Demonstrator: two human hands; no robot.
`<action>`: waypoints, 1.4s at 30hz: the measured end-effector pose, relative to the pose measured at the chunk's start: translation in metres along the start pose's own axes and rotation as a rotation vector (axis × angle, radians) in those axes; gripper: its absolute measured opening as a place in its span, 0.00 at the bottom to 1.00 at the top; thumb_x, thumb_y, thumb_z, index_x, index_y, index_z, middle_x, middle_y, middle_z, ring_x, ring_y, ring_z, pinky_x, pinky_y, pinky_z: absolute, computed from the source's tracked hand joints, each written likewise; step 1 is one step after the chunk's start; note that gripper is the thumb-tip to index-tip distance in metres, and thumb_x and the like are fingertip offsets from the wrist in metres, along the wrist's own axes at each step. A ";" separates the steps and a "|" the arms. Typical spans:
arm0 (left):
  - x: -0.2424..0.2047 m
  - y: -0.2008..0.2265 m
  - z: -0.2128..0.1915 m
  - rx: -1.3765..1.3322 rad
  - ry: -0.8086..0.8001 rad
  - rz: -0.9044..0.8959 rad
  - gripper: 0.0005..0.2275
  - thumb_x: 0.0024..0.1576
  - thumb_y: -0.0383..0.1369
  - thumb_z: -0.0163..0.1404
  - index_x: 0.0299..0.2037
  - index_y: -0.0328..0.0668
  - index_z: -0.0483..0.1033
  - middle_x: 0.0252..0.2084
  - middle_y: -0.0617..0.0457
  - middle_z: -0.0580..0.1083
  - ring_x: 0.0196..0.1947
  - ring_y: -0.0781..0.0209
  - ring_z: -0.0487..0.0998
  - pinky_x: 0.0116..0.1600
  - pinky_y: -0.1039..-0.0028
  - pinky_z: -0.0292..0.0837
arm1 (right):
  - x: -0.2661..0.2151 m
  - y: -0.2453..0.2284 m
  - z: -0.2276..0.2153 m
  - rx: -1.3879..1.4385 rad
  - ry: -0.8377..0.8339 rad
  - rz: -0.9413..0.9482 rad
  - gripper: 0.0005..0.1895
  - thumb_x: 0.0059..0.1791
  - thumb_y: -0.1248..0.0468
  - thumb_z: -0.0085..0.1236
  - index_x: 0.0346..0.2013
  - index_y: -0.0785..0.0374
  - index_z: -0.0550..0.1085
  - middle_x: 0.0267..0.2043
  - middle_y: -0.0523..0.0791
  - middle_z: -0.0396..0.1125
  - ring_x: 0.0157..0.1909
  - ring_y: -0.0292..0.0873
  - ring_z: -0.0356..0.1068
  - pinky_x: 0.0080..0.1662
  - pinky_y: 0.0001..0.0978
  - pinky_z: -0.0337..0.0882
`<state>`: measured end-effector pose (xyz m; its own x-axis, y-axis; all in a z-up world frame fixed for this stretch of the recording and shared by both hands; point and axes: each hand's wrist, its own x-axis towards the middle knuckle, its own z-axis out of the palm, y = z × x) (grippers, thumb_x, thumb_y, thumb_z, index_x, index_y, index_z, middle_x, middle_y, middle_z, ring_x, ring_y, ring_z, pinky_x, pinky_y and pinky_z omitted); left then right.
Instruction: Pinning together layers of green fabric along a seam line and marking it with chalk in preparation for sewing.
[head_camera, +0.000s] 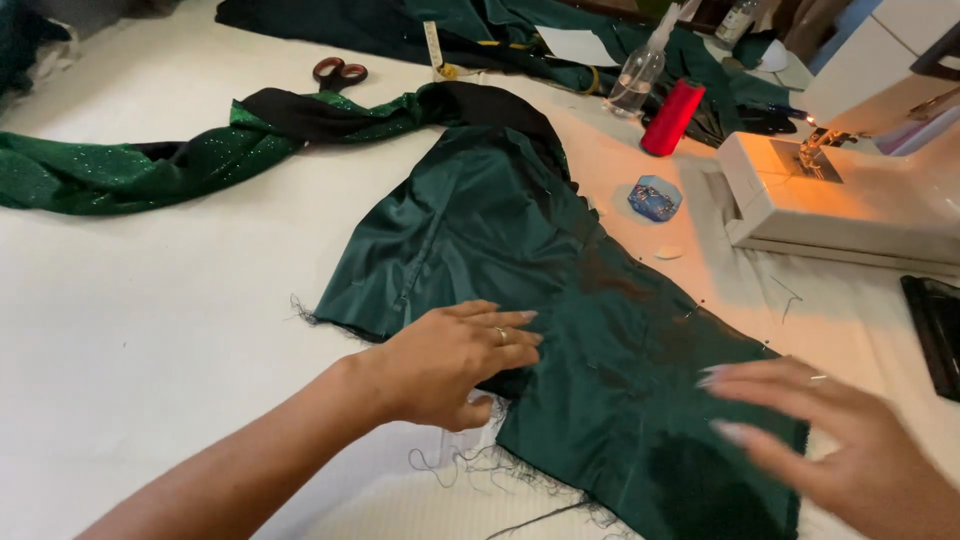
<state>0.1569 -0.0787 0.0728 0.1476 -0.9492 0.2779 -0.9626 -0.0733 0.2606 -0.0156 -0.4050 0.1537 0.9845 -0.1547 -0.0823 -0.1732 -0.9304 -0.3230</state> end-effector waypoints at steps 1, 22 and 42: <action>0.003 -0.006 0.007 -0.006 0.003 0.004 0.29 0.43 0.34 0.51 0.59 0.37 0.70 0.65 0.43 0.68 0.71 0.45 0.59 0.68 0.50 0.53 | 0.004 -0.016 0.019 -0.005 -0.002 0.006 0.20 0.41 0.51 0.60 0.48 0.39 0.83 0.56 0.30 0.78 0.58 0.33 0.75 0.66 0.43 0.67; 0.056 -0.036 -0.047 -0.351 -0.381 -0.358 0.11 0.54 0.34 0.43 0.41 0.58 0.79 0.36 0.63 0.79 0.40 0.58 0.78 0.45 0.65 0.70 | 0.050 -0.069 0.111 0.275 0.029 -0.337 0.19 0.45 0.51 0.64 0.42 0.58 0.72 0.46 0.43 0.67 0.47 0.41 0.71 0.49 0.30 0.67; 0.061 -0.082 0.000 -0.762 -0.242 -0.284 0.08 0.56 0.28 0.48 0.43 0.49 0.76 0.41 0.61 0.78 0.39 0.66 0.77 0.46 0.76 0.71 | 0.101 -0.067 0.075 1.018 -0.036 0.633 0.13 0.53 0.65 0.49 0.52 0.63 0.73 0.42 0.53 0.68 0.39 0.50 0.66 0.42 0.32 0.61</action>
<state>0.2445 -0.1303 0.0686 0.2238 -0.9717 -0.0753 -0.4673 -0.1748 0.8667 0.0932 -0.3336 0.0966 0.7185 -0.4652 -0.5170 -0.5841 -0.0002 -0.8117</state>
